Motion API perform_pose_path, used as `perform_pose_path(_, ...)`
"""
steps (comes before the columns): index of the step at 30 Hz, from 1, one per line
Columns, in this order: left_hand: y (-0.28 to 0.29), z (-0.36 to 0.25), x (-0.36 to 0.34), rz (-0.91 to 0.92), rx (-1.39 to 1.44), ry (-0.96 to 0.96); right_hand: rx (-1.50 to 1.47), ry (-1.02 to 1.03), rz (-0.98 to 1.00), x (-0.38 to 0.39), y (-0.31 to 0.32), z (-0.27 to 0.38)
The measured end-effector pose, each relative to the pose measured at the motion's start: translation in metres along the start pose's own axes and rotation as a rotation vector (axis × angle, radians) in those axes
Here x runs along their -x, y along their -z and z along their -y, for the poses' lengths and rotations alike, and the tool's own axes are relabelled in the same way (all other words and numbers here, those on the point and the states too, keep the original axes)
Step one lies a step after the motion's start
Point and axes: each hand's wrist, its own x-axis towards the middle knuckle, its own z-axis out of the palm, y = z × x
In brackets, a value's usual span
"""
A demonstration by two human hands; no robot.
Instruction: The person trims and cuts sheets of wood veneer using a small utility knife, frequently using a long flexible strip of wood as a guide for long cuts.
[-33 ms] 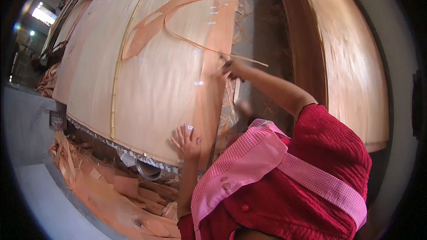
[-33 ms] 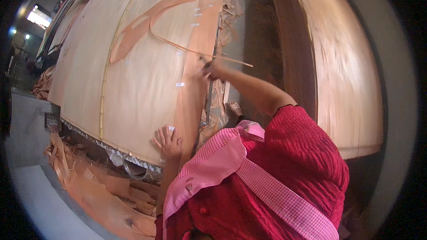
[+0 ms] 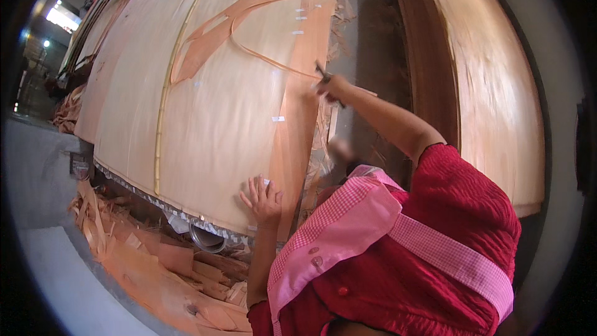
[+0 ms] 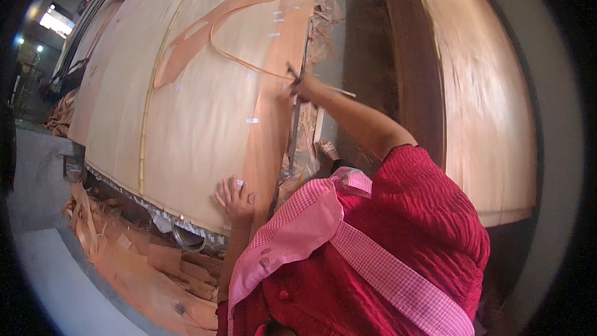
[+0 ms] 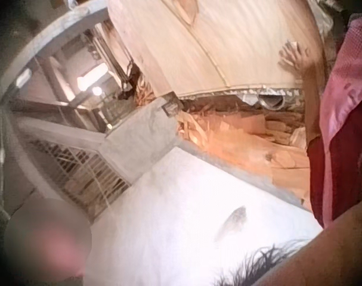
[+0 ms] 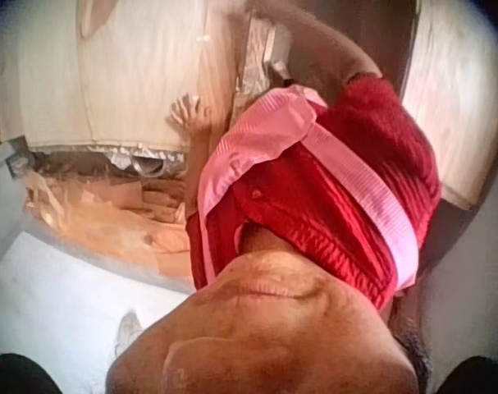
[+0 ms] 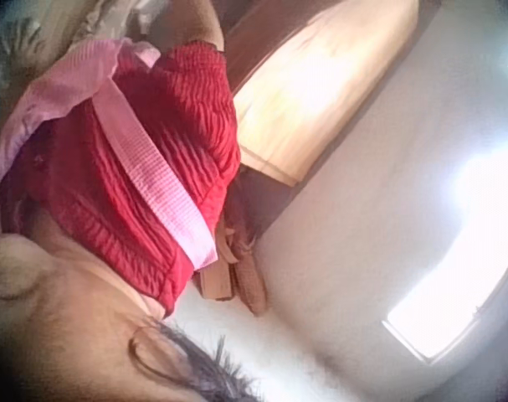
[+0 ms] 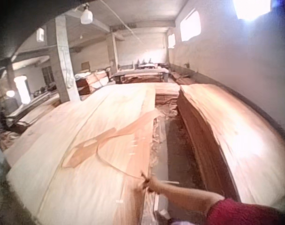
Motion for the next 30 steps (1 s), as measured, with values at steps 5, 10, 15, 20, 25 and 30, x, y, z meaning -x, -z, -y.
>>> perform_pose_path(5,-0.026,-0.035,-0.126,-0.040,0.219,-0.041,-0.127,0.030,0.022,-0.081,0.025,0.052)
perform_pose_path(10,-0.057,-0.068,-0.287,-0.157,-0.058,0.030,0.247,0.010,0.182,-0.094,0.035,0.088)
perform_pose_path(15,-0.064,-0.019,-0.356,-0.074,-0.097,-0.058,0.429,0.184,0.066,-0.135,0.001,0.083)
perform_pose_path(20,-0.013,0.042,-0.361,0.208,-0.067,0.601,0.603,0.317,0.215,-0.119,0.012,0.094)
perform_pose_path(25,-0.024,0.059,-0.437,-0.017,-0.003,0.347,0.591,0.441,0.207,-0.149,0.009,0.072)
perform_pose_path(30,-0.077,0.092,-0.505,0.155,-0.031,0.477,-0.099,0.100,0.094,-0.146,0.003,0.069)
